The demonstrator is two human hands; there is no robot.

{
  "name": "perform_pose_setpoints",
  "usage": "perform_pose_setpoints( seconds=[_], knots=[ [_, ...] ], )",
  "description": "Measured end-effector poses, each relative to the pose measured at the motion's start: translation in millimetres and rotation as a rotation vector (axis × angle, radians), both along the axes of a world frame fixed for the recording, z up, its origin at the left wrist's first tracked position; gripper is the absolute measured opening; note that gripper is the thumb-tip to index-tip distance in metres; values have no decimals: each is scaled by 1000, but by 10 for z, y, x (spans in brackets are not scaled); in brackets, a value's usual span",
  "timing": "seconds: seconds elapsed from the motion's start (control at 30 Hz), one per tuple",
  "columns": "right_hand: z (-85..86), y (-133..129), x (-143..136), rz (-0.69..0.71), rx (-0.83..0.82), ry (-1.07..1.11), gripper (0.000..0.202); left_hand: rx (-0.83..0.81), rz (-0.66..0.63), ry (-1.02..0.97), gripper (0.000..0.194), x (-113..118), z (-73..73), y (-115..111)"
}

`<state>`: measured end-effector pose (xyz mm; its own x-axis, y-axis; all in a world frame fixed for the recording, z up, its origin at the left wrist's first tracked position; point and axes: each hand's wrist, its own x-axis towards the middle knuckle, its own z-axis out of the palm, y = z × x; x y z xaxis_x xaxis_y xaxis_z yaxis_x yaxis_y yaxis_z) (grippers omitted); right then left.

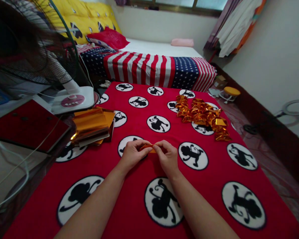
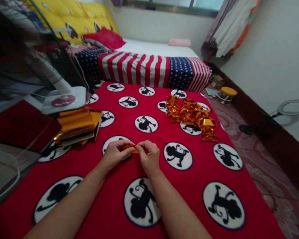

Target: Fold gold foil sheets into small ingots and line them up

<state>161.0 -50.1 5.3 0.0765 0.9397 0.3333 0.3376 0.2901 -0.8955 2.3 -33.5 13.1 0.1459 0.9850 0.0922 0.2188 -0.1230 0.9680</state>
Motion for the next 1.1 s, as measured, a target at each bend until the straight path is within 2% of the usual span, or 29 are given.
perform_pose_setpoints(
  seconds=[0.17,0.47,0.67,0.73,0.9,0.97,1.1],
  knots=[
    [-10,-3,25,-57,-5,20,14,-36,40,-105,24,-26,-20,18],
    [-20,-8,14,-19,2,-9,17,10,90,-112,15,-5,-6,-4],
    [23,-28,-6,-5,18,-4,17,-4,67,-148,17,34,-13,-23],
    [36,-30,-14,-13,20,18,17,7,86,-99,18,50,-11,-32],
    [27,-21,-16,-40,-13,102,17,161,136,115,22,58,15,-37],
    [15,-17,-9,-46,-48,122,17,120,103,97,26,43,11,-30],
    [2,-16,-1,-61,-99,147,18,-69,-12,-50,33,19,-19,-21]
  ],
)
